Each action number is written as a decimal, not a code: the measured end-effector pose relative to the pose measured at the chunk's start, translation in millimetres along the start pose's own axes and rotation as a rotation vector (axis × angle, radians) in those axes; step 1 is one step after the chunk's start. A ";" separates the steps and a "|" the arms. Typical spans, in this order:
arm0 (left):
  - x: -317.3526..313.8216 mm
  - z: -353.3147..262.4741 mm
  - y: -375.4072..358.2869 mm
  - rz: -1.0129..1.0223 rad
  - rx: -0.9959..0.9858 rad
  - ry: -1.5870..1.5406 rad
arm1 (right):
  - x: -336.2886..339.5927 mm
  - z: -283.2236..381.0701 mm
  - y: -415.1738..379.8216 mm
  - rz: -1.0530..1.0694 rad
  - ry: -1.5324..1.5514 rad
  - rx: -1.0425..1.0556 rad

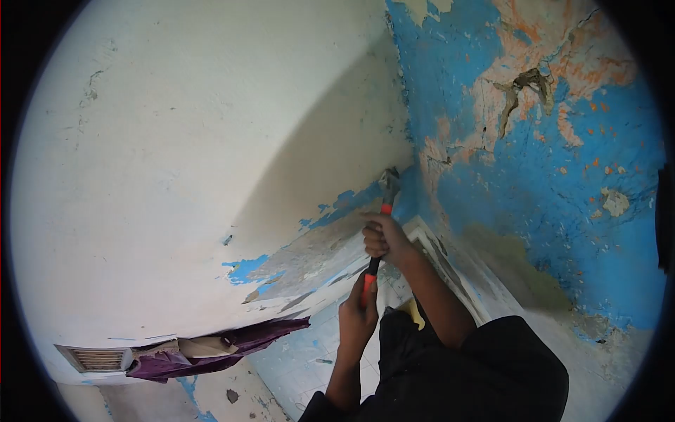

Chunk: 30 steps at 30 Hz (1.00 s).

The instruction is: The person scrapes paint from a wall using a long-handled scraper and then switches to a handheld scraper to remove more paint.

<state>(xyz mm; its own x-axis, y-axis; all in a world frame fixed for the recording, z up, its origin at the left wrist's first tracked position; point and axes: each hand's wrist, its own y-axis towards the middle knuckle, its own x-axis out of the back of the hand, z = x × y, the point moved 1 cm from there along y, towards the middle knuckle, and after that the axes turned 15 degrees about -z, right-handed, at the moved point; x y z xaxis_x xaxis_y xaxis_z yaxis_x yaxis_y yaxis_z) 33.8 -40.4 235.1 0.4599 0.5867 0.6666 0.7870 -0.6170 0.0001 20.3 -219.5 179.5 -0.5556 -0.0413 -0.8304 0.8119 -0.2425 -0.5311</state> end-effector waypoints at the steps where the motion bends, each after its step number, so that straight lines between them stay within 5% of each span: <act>1: 4.5 3.8 -3.5 -0.042 -0.018 -0.021 | -3.5 -8.7 -0.2 -0.001 0.005 -0.025; 7: 36.0 21.8 -26.3 -0.103 0.073 -0.026 | -24.4 -53.3 -1.4 0.058 -0.031 -0.150; 15: -16.4 -23.7 9.8 -0.023 -0.092 0.013 | 8.0 23.8 -4.8 -0.013 0.017 0.061; 25: 19.3 -8.8 -5.8 -0.075 -0.011 0.001 | -14.7 -14.1 -5.4 0.018 0.077 -0.041; 30: -13.2 -15.6 21.0 -0.059 -0.174 -0.025 | 12.9 24.5 6.1 0.062 0.116 0.078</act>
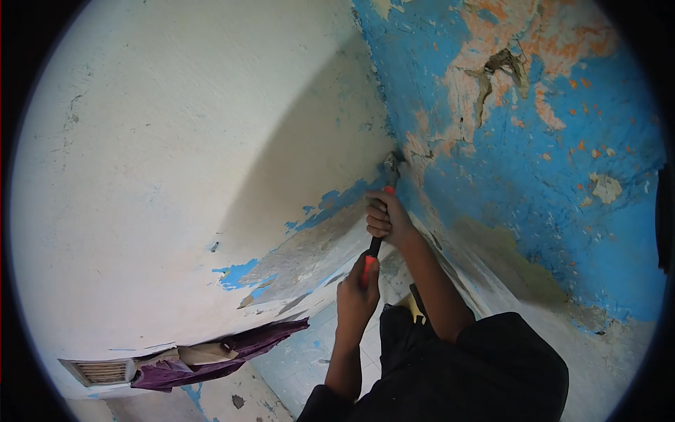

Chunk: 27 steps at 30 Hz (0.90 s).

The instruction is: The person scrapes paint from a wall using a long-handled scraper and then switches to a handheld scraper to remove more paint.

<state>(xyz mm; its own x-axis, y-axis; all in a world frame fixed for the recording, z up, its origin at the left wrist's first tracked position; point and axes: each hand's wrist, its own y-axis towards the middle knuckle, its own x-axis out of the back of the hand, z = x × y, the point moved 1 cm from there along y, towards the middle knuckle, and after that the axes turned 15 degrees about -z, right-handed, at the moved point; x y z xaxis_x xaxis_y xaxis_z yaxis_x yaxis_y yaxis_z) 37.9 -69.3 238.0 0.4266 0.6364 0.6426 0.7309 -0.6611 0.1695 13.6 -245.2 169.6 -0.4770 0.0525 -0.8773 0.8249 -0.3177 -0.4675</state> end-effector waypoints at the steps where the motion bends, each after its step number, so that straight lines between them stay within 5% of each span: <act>1: -3.4 -2.4 3.4 0.010 0.014 -0.011 | 0.3 5.5 -0.3 0.008 -0.014 0.019; 6: -3.8 10.8 3.8 0.053 0.039 -0.027 | 1.2 -0.2 2.3 -0.112 -0.084 0.063; 15: 65.7 8.9 -34.8 0.058 0.345 -0.032 | -25.4 -80.5 -4.1 -0.042 -0.053 -0.208; 20: 42.1 11.0 -17.7 0.031 0.121 0.019 | -20.2 -47.8 -1.6 -0.089 -0.016 -0.171; 27: 17.2 -1.2 -13.9 0.074 0.151 0.035 | -6.9 -20.7 -4.5 -0.086 -0.082 -0.065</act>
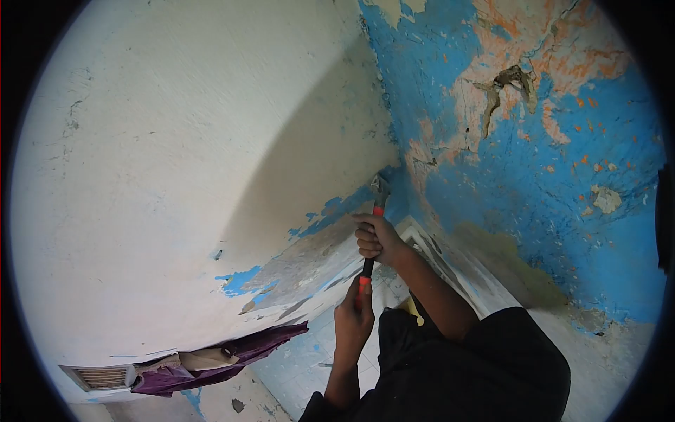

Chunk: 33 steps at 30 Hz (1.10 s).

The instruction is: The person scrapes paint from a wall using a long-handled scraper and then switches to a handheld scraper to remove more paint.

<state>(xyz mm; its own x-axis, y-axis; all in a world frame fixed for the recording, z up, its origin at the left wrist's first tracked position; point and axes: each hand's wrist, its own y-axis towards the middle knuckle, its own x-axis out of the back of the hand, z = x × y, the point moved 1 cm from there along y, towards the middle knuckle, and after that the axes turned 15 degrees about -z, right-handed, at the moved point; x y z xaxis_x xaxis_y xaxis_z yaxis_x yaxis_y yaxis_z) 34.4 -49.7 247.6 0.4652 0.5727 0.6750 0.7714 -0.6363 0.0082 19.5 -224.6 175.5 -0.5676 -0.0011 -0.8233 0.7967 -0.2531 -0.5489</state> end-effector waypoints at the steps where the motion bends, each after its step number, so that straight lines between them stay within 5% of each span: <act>1: 1.4 5.7 -4.5 -0.010 -0.015 -0.003 | -1.4 -4.8 -1.2 -0.007 0.001 -0.005; 6: 30.1 11.6 -27.3 -0.039 0.138 -0.067 | -17.7 -41.9 -4.7 0.053 -0.019 -0.149; 15: -8.0 1.9 -11.1 -0.009 0.046 -0.003 | 2.6 0.7 -3.5 -0.016 -0.050 -0.032; 22: 22.9 6.8 -30.1 -0.093 0.111 -0.035 | -15.7 -37.8 -3.5 0.030 -0.042 -0.140; 26: 8.3 7.0 -18.5 -0.115 -0.025 -0.028 | -6.8 -19.5 -1.2 -0.013 0.026 -0.159; 28: -18.2 -0.6 -0.8 -0.066 -0.069 0.006 | 15.2 11.4 5.9 -0.009 0.029 0.006; 33: -39.0 14.3 -2.4 -0.052 -0.070 -0.022 | 29.1 17.9 8.0 -0.068 -0.010 0.032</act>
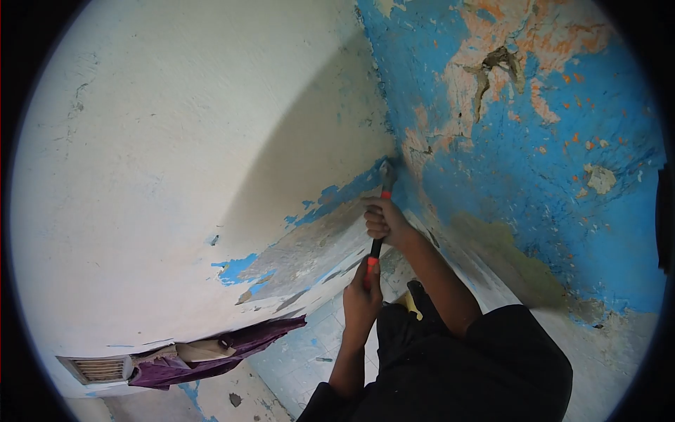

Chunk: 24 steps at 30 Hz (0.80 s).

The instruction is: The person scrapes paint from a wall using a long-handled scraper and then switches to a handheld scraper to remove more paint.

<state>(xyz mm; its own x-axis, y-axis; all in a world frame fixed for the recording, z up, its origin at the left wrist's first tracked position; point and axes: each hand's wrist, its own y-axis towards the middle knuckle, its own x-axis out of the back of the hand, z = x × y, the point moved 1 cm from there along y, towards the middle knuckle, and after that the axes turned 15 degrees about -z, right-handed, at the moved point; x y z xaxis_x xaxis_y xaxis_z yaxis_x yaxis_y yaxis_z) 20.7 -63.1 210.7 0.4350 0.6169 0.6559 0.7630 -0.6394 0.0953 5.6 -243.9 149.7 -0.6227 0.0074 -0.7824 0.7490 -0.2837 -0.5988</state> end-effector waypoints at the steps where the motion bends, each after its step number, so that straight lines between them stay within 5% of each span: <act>1: 5.9 1.4 -4.6 -0.010 0.008 -0.019 | -3.8 -5.6 -1.0 -0.045 -0.004 -0.008; 7: 54.7 6.5 -28.4 -0.058 0.164 -0.022 | -35.1 -63.2 -10.1 0.119 -0.036 -0.197; 10: 52.1 1.2 -17.0 -0.045 0.095 0.014 | -32.1 -51.4 -4.5 0.030 -0.010 -0.216; 16: 6.2 1.5 -0.5 -0.009 0.026 0.026 | 2.8 -4.2 5.1 0.068 -0.012 -0.012; 24: 58.0 -9.7 -26.9 -0.064 0.156 -0.069 | -51.9 -43.1 -26.5 0.097 -0.039 -0.147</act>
<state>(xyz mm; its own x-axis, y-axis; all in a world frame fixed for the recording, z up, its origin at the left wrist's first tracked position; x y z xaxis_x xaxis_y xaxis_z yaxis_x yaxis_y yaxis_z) 20.8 -14.5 253.4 0.4109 0.6877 0.5985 0.8528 -0.5220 0.0144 27.8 -195.4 198.8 -0.5520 -0.0508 -0.8323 0.8293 -0.1375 -0.5416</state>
